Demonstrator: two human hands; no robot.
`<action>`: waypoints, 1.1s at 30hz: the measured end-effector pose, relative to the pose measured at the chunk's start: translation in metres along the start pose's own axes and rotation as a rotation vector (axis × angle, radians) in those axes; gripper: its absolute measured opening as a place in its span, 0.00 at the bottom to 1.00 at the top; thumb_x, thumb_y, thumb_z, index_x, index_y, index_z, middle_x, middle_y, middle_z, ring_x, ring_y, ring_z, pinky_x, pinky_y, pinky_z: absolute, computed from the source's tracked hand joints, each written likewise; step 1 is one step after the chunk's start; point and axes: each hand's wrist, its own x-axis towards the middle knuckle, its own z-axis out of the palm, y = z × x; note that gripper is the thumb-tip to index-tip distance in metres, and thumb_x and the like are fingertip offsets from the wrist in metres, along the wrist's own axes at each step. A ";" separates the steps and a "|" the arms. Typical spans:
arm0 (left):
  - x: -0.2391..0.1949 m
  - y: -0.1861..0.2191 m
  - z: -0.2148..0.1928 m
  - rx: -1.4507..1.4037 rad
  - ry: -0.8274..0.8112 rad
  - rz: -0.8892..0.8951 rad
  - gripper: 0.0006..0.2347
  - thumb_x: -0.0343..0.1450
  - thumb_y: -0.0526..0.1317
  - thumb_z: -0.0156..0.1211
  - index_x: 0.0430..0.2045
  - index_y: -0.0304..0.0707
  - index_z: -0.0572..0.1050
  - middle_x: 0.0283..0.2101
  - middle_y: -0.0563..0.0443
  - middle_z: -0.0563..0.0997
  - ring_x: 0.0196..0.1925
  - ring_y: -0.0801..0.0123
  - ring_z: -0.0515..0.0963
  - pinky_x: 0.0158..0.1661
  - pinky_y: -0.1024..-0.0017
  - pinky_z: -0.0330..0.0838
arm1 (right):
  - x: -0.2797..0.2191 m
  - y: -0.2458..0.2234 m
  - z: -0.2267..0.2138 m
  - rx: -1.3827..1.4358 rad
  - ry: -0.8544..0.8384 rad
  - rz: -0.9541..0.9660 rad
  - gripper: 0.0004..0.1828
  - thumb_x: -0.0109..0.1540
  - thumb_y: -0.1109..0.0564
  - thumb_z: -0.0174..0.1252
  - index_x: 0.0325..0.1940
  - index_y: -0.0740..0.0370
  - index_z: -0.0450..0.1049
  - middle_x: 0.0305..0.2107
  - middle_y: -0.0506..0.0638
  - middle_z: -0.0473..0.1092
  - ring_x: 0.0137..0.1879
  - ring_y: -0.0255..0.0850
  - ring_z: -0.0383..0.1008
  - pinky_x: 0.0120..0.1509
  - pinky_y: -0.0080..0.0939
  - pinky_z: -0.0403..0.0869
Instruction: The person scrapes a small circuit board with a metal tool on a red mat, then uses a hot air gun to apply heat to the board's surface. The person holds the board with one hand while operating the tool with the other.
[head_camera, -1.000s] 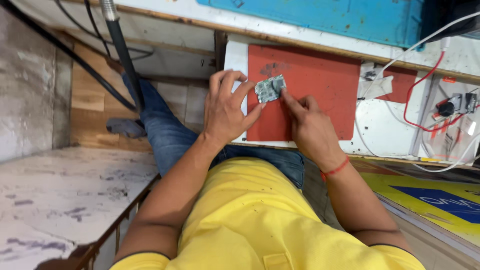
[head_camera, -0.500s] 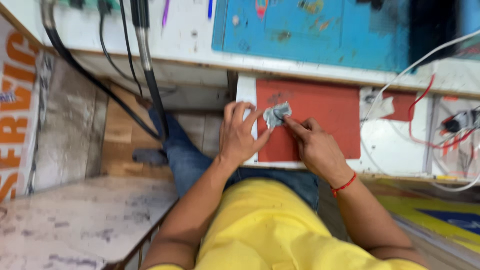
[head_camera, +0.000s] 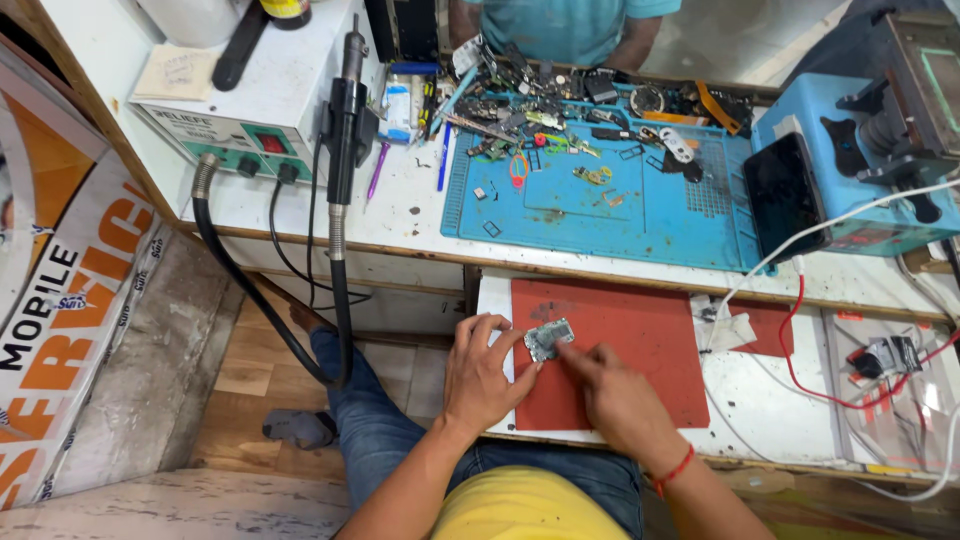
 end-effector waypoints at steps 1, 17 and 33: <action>0.000 0.001 0.001 -0.003 -0.006 -0.007 0.17 0.60 0.43 0.73 0.40 0.39 0.80 0.49 0.48 0.74 0.57 0.51 0.69 0.52 0.55 0.70 | 0.001 0.001 -0.001 -0.033 0.042 0.042 0.33 0.60 0.64 0.47 0.71 0.46 0.65 0.42 0.57 0.72 0.38 0.60 0.76 0.42 0.57 0.75; 0.000 0.004 -0.001 0.002 -0.021 -0.014 0.17 0.60 0.44 0.72 0.40 0.38 0.79 0.49 0.48 0.74 0.58 0.50 0.69 0.53 0.54 0.70 | 0.000 0.003 -0.003 -0.050 0.136 0.021 0.34 0.61 0.64 0.47 0.71 0.43 0.65 0.41 0.56 0.71 0.35 0.58 0.77 0.39 0.56 0.76; 0.001 0.006 -0.003 0.010 -0.030 -0.021 0.17 0.60 0.44 0.73 0.39 0.38 0.80 0.48 0.49 0.74 0.57 0.52 0.69 0.50 0.56 0.71 | 0.003 -0.006 -0.010 -0.053 0.016 0.064 0.34 0.60 0.64 0.47 0.70 0.40 0.65 0.45 0.55 0.72 0.37 0.61 0.77 0.41 0.58 0.76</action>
